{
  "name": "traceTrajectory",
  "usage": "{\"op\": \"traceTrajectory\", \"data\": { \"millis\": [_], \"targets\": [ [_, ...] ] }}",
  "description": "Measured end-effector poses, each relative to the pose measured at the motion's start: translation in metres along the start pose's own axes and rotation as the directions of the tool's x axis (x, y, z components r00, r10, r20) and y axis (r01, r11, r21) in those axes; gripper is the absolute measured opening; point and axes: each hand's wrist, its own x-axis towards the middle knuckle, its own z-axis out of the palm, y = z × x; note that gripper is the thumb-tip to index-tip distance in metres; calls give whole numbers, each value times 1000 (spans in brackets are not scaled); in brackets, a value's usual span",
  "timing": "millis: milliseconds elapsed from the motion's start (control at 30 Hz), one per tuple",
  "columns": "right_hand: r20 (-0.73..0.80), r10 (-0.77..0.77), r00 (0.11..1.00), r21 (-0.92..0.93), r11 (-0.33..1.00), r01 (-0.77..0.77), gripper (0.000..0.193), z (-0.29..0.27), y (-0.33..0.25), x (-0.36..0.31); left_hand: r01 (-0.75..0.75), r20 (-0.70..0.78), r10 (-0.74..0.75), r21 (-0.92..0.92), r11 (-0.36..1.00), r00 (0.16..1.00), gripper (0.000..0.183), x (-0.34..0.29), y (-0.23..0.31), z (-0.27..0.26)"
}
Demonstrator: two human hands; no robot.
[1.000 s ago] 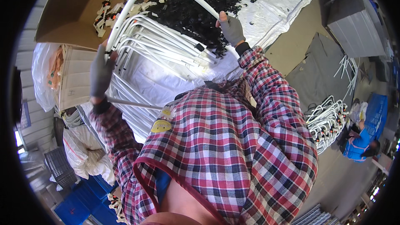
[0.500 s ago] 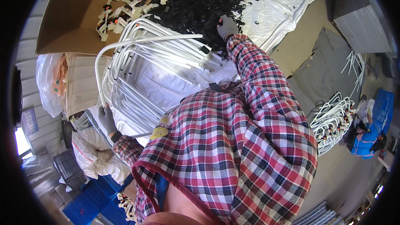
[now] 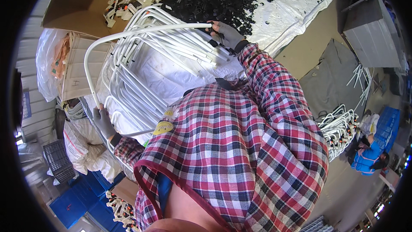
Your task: The person repeatedly picks up white metal frame pieces and small black plastic components from a table, attaches the components to the frames, and places the assembled units into a stack. The process is repeated continuously throughout the clip.
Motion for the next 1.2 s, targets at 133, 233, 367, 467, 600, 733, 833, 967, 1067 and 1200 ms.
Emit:
{"op": "traceTrajectory", "data": {
  "millis": [133,233,367,467,600,733,833,967,1067,1200],
  "targets": [
    [21,13,1000,-109,994,-11,24,13,-11,-13,-39,39,36,59,998,999,25,10,-2,11],
    [24,-34,999,-289,956,39,28,16,-22,-18,-35,77,32,47,998,997,19,7,-11,7],
    [77,-23,997,-754,653,74,26,35,-46,-23,-122,103,111,113,986,988,28,0,-28,-5],
    [209,-7,978,-861,473,188,30,45,-62,-27,-130,58,124,123,984,991,34,-9,-15,4],
    [276,-64,959,-960,-59,273,46,62,-80,-34,-140,52,130,295,945,990,33,-15,-4,3],
    [291,25,956,-956,46,290,44,76,-87,-51,-122,40,115,289,949,993,18,-16,-8,-2],
    [336,-22,942,-941,-47,334,42,99,-91,-68,-23,15,20,185,983,1000,15,-19,-19,-9],
    [461,-80,884,-846,-339,411,37,112,-83,-79,31,-26,-27,156,987,999,16,-21,-31,-11],
    [336,179,925,-941,108,321,32,132,-102,-85,25,-47,-20,119,993,999,15,-17,-32,-11],
    [356,251,900,-929,204,310,39,126,-97,-85,-28,-15,30,104,994,999,12,-18,-38,-6]
  ]
}}
